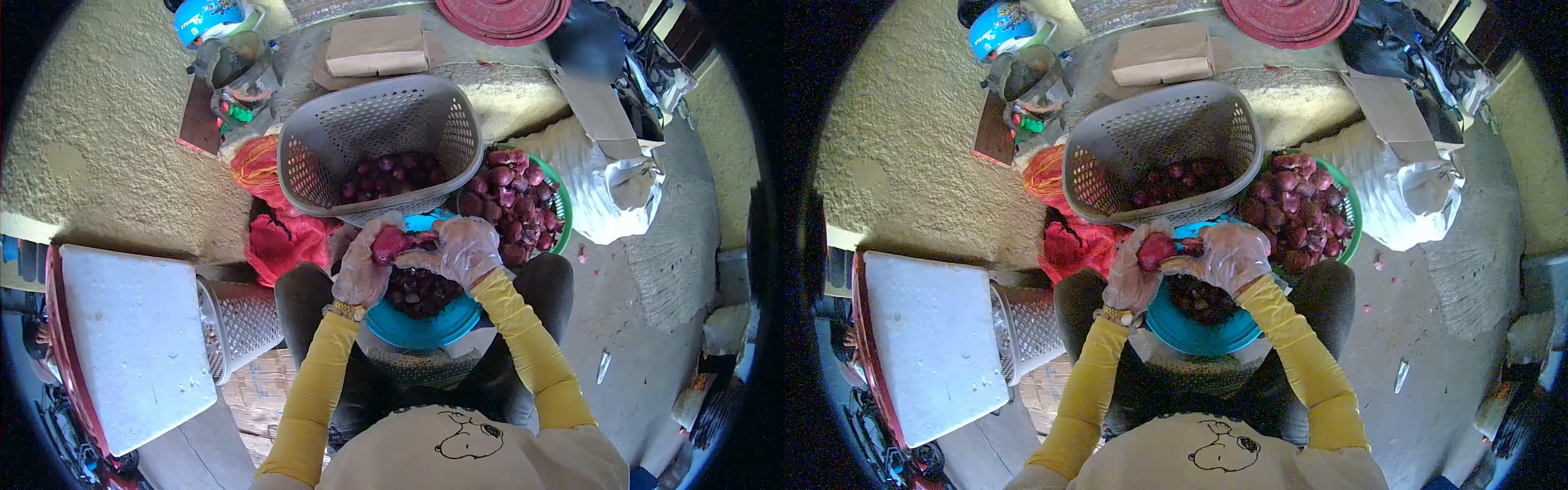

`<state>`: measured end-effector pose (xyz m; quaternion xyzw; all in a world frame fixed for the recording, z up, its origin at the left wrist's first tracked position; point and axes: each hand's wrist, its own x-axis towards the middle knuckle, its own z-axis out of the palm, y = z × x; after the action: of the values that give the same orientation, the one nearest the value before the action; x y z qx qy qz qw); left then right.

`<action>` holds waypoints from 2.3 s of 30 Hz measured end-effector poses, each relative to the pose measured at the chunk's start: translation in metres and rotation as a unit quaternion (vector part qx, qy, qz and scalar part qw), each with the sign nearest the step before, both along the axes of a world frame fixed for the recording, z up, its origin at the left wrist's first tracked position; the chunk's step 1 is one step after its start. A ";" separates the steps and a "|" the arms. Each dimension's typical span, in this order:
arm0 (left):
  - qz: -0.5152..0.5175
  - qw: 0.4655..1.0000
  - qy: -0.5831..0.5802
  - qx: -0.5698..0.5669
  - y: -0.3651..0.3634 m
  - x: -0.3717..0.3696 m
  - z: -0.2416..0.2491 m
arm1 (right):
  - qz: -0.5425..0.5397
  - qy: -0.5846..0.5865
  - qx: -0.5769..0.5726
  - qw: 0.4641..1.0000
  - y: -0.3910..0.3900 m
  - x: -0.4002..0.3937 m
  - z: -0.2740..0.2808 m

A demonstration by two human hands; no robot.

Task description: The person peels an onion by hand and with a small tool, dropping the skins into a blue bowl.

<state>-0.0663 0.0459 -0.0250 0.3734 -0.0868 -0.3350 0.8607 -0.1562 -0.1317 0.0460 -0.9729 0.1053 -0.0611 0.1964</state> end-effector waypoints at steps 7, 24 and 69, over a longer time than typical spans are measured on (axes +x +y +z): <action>-0.048 0.958 -0.208 0.191 0.007 0.006 0.012 | -0.005 -0.044 -0.011 0.999 -0.002 0.001 -0.005; 0.015 0.885 -0.335 0.322 0.005 0.002 0.008 | 0.005 -0.058 -0.021 0.998 0.000 0.003 -0.014; 0.085 0.848 -0.286 0.438 0.013 0.003 -0.048 | -0.170 -0.217 0.899 0.339 -0.064 -0.004 -0.039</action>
<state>-0.0634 0.0594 -0.0726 0.7967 -0.1418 -0.1422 0.5701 -0.1605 -0.1955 0.0069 -0.1223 0.2138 -0.1706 0.9541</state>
